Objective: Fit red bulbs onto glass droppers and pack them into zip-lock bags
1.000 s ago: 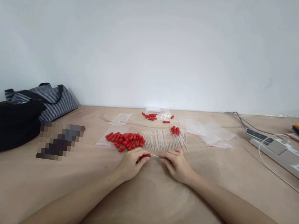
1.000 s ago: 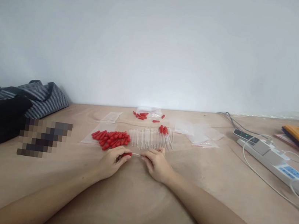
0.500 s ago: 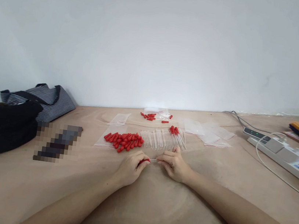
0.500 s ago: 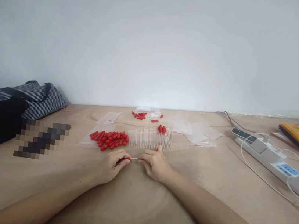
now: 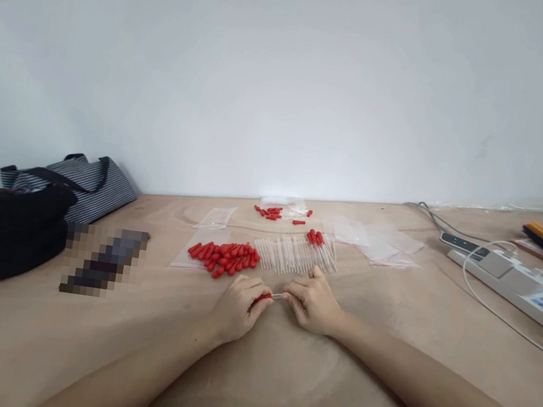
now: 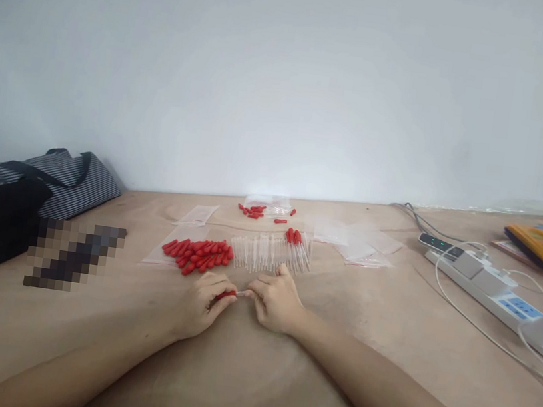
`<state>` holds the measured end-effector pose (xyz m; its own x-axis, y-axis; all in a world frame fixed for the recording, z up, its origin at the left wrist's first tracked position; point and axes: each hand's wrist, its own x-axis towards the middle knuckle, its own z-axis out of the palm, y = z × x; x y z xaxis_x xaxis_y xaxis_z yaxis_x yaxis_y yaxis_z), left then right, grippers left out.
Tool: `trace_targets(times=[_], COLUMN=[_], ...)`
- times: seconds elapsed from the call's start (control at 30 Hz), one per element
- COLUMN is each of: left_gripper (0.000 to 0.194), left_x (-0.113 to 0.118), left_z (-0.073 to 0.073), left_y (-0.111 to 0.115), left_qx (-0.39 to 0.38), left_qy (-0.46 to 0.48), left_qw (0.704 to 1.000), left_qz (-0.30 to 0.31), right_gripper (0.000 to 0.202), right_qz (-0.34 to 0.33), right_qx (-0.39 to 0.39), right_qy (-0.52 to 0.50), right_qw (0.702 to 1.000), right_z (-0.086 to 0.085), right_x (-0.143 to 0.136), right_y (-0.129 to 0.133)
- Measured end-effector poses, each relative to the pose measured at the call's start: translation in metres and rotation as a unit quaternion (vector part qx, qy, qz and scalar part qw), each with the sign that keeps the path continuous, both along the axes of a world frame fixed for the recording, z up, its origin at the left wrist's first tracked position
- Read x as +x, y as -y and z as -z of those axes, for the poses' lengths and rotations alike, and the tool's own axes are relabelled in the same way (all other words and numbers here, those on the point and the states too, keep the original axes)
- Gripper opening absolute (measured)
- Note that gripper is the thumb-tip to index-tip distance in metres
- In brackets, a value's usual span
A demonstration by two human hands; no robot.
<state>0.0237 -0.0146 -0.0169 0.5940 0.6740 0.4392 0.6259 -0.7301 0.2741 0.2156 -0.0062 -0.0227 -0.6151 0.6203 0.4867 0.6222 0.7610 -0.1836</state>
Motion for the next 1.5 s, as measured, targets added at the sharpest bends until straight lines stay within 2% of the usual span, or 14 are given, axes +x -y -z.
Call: trace_targets(times=[0.2, 0.43, 0.53, 0.6, 0.7, 0.8, 0.87, 1.0, 1.2, 1.37, 1.5], left_gripper=[0.015, 0.013, 0.017, 0.021, 0.016, 0.014, 0.015, 0.014, 0.014, 0.013, 0.012], left_x=[0.000, 0.000, -0.006, -0.013, -0.024, -0.032, -0.033, -0.034, -0.035, -0.035, -0.035], left_z=[0.001, -0.004, -0.004, -0.005, -0.006, -0.007, -0.007, -0.007, -0.007, -0.006, -0.006], left_y=[-0.002, -0.006, -0.009, -0.013, -0.021, -0.026, -0.028, -0.028, -0.030, -0.033, -0.034], left_qx=[-0.010, -0.001, 0.040, 0.075, 0.109, 0.117, 0.116, 0.131, 0.147, 0.143, 0.150], left_qy=[0.001, -0.005, 0.021, 0.030, 0.008, -0.019, -0.032, -0.045, -0.051, -0.054, -0.051], left_qw=[1.000, 1.000, 0.998, 0.992, 0.983, 0.975, 0.973, 0.968, 0.959, 0.956, 0.955], left_qz=[-0.005, -0.015, -0.050, -0.094, -0.149, -0.187, -0.199, -0.210, -0.239, -0.249, -0.251], right_gripper=[0.025, 0.021, 0.024, 0.028, 0.029, 0.026, 0.025, 0.023, 0.022, 0.026, 0.027], right_qz=[-0.010, -0.004, 0.015, 0.066, 0.215, 0.342, 0.385, 0.402, 0.410, 0.440, 0.473], right_qx=[-0.058, 0.002, -0.021, -0.059, -0.097, -0.121, -0.134, -0.147, -0.151, -0.147, -0.189], right_qy=[-0.003, 0.065, 0.029, -0.041, -0.124, -0.131, -0.109, -0.057, -0.045, -0.026, 0.016], right_qw=[0.998, 0.998, 0.999, 0.995, 0.964, 0.923, 0.907, 0.902, 0.898, 0.885, 0.860], right_z=[-0.004, -0.013, -0.013, -0.012, -0.012, -0.011, -0.008, 0.001, 0.009, 0.001, -0.010], right_x=[0.000, 0.011, 0.022, 0.035, 0.059, 0.081, 0.089, 0.092, 0.090, 0.082, 0.071], right_y=[-0.001, 0.002, -0.002, -0.011, -0.028, -0.041, -0.047, -0.054, -0.064, -0.068, -0.073])
